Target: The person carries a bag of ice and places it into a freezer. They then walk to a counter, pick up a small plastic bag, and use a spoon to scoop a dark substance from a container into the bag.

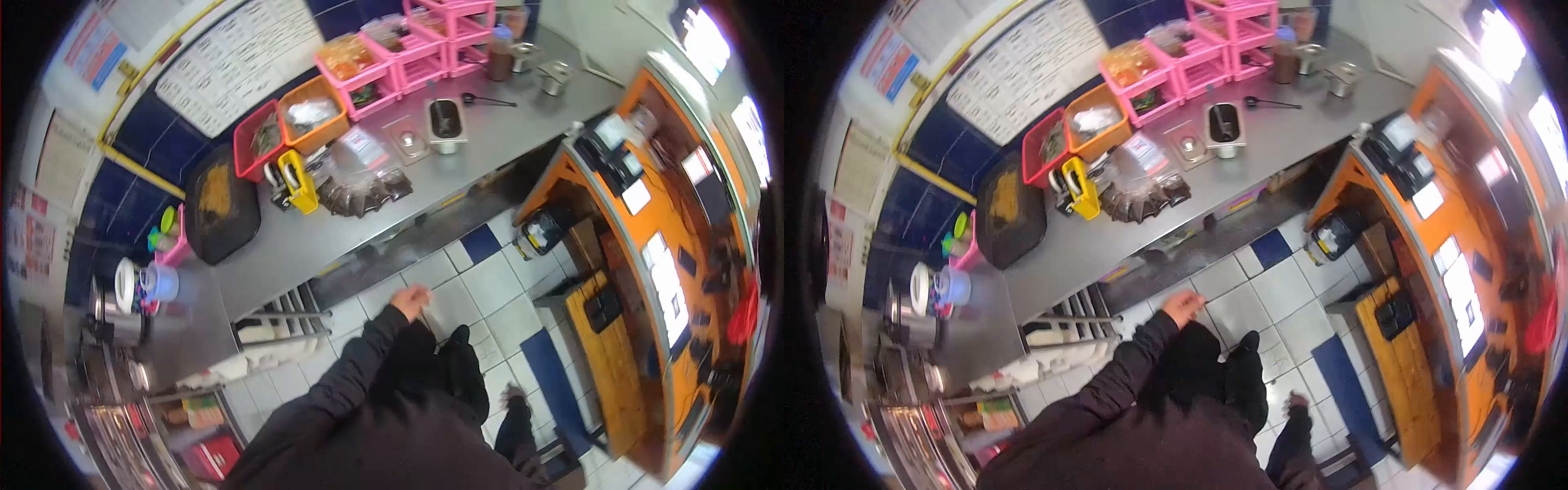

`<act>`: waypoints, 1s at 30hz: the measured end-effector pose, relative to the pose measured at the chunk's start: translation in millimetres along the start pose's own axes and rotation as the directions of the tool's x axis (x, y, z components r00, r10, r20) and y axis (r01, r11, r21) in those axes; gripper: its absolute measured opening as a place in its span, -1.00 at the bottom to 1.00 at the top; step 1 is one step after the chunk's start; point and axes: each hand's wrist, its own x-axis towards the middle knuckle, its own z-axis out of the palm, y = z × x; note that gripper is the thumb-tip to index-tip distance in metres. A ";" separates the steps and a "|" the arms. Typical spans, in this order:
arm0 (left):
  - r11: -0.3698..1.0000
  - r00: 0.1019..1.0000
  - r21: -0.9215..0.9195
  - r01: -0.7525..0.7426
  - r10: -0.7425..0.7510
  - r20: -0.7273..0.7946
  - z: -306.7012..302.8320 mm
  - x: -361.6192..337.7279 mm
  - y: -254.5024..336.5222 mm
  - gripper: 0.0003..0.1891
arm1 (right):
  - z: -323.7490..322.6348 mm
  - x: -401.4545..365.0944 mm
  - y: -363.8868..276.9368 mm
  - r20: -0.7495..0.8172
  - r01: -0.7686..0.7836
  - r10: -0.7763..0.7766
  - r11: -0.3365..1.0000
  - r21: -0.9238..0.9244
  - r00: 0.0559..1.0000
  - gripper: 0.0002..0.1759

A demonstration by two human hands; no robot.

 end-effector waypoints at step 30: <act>0.853 0.877 0.518 -0.067 0.298 -0.377 -234.2 316.5 123.1 -0.82 | 221.3 -271.5 -508.9 0.111 0.614 -0.714 0.499 -0.612 0.691 -0.69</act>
